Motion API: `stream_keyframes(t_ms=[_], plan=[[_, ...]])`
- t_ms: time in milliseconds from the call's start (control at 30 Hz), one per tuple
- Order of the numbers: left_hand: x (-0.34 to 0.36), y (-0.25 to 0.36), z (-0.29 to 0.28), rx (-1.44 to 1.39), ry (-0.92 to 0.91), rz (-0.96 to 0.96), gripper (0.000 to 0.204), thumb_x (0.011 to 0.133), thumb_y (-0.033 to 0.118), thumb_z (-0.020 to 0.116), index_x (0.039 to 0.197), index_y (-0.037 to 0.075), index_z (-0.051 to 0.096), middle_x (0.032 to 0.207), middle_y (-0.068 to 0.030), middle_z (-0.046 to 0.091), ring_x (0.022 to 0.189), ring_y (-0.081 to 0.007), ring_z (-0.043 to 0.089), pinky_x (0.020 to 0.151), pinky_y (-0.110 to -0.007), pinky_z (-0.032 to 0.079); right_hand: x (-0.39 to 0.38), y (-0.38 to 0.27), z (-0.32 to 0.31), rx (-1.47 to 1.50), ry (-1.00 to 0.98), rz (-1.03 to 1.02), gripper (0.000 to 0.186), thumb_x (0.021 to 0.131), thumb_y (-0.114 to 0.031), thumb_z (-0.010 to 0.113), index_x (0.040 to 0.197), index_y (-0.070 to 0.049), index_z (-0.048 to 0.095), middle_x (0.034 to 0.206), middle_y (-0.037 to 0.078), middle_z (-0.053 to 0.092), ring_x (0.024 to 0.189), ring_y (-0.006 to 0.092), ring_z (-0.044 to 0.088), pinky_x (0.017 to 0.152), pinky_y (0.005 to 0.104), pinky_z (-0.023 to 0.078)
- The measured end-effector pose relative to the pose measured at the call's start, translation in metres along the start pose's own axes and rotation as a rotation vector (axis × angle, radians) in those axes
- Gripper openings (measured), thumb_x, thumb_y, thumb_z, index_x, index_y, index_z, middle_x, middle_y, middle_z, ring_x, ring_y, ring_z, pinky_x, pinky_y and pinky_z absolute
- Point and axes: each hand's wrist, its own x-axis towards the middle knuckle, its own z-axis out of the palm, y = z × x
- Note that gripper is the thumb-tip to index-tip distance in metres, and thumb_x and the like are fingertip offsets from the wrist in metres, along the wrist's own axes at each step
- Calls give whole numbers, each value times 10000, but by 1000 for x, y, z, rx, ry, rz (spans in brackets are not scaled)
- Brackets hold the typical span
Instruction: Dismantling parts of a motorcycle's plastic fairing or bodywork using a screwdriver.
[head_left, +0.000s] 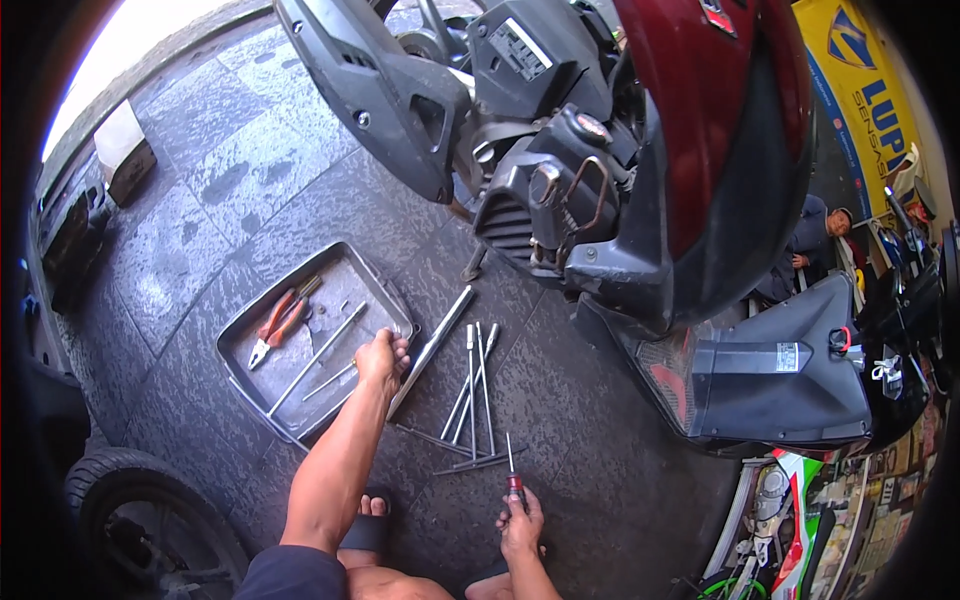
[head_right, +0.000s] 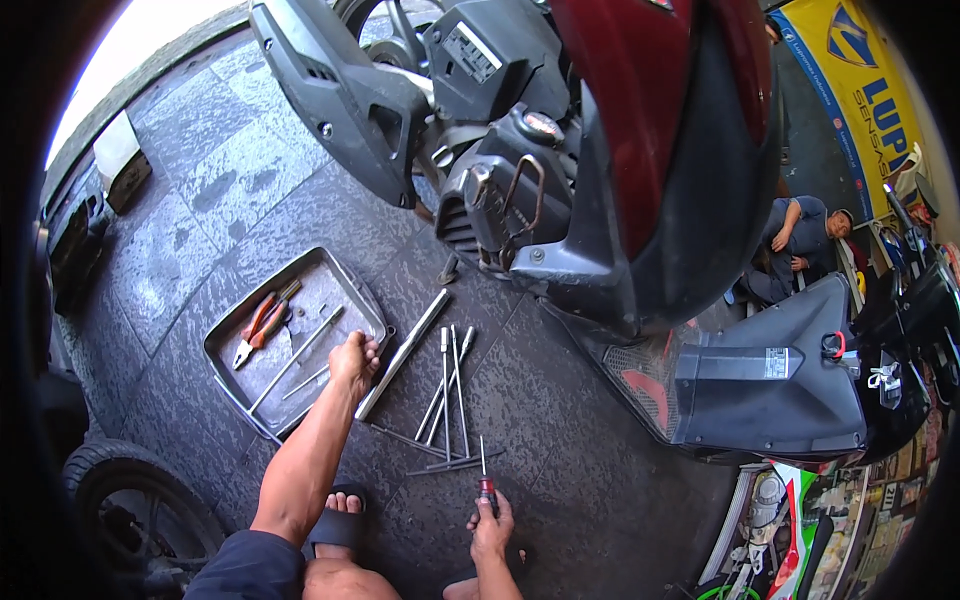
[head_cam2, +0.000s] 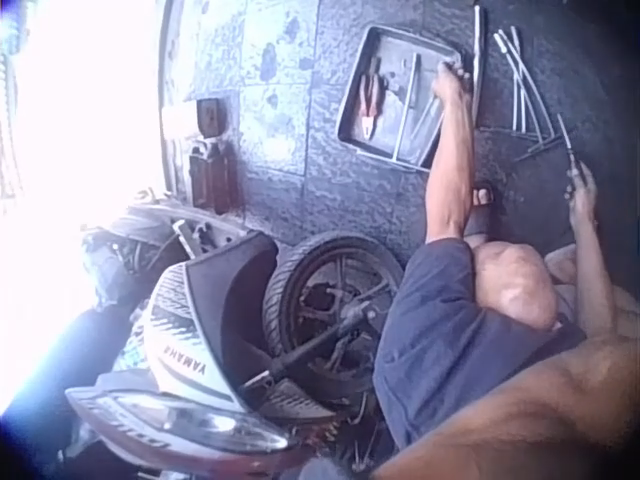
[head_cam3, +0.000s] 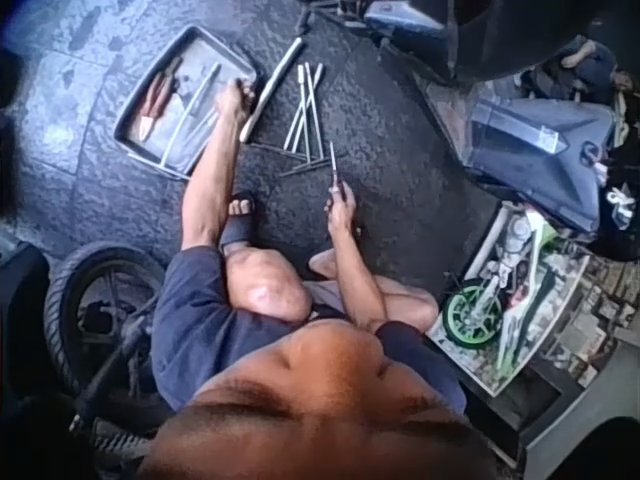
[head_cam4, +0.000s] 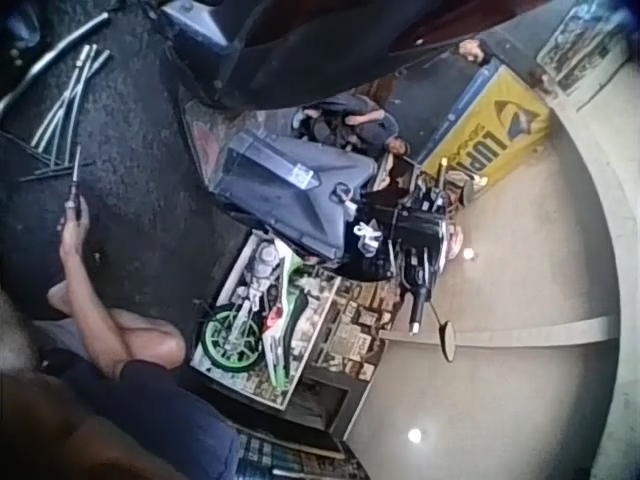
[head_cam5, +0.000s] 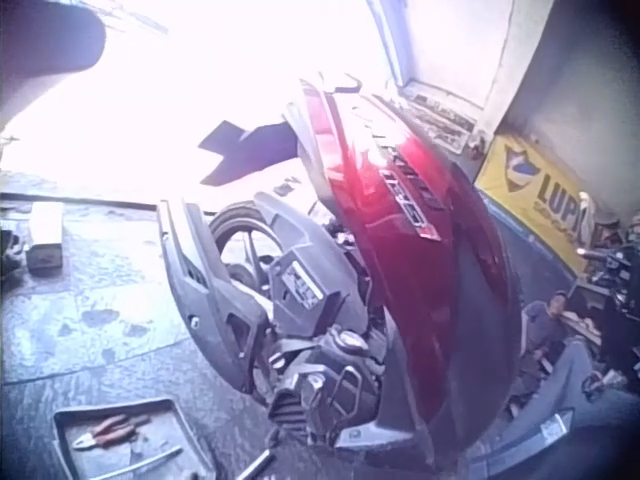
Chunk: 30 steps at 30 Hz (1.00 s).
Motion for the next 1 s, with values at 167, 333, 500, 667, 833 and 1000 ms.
stream_keyframes(t_ms=[167, 333, 500, 667, 833, 1000], plan=[[4, 4, -2, -77, 40, -4, 269, 955, 259, 522, 874, 16, 607, 688, -68, 628, 510, -128, 552, 448, -277, 483, -12, -9, 13, -78, -36, -1, 382, 943, -114, 585, 1311, -81, 492, 964, 78, 609, 588, 100, 515, 479, 244, 448], [-47, -19, 40, 218, -183, 180, 325, 958, 316, 554, 893, 3, 616, 706, -98, 641, 530, -144, 571, 486, -290, 485, -7, -7, 8, -128, -47, -77, 371, 943, -110, 584, 1301, -65, 494, 964, 80, 611, 592, 87, 511, 478, 233, 448], [-114, -33, 125, 382, -654, 568, 421, 923, 230, 638, 1235, -43, 566, 1146, -153, 650, 1059, -210, 627, 923, -319, 499, -20, 20, 19, -342, -43, -123, 405, 914, -99, 634, 1294, -53, 502, 801, 14, 563, 558, 76, 509, 466, 225, 445], [-129, -33, 187, 178, -857, 632, 436, 932, 276, 611, 1228, -35, 539, 1154, -162, 632, 1095, -220, 595, 937, -324, 462, -29, 39, 31, -320, -83, -89, 457, 928, -94, 611, 1338, -7, 429, 844, 37, 563, 586, 88, 525, 473, 226, 458], [-127, -35, 204, 101, -918, 473, 236, 942, 224, 610, 1011, 1, 584, 869, 9, 577, 808, -62, 513, 724, -237, 425, -14, 48, 34, -458, -124, -18, 497, 914, -116, 628, 1343, 9, 412, 900, 55, 586, 626, 110, 578, 509, 243, 486], [-120, -33, 197, 125, -931, 457, 225, 947, 227, 615, 978, 5, 592, 833, 21, 565, 781, -52, 494, 697, -230, 403, -1, 51, 41, -547, -181, 10, 503, 901, -133, 644, 1330, 21, 431, 936, 82, 612, 668, 128, 620, 563, 252, 511]])
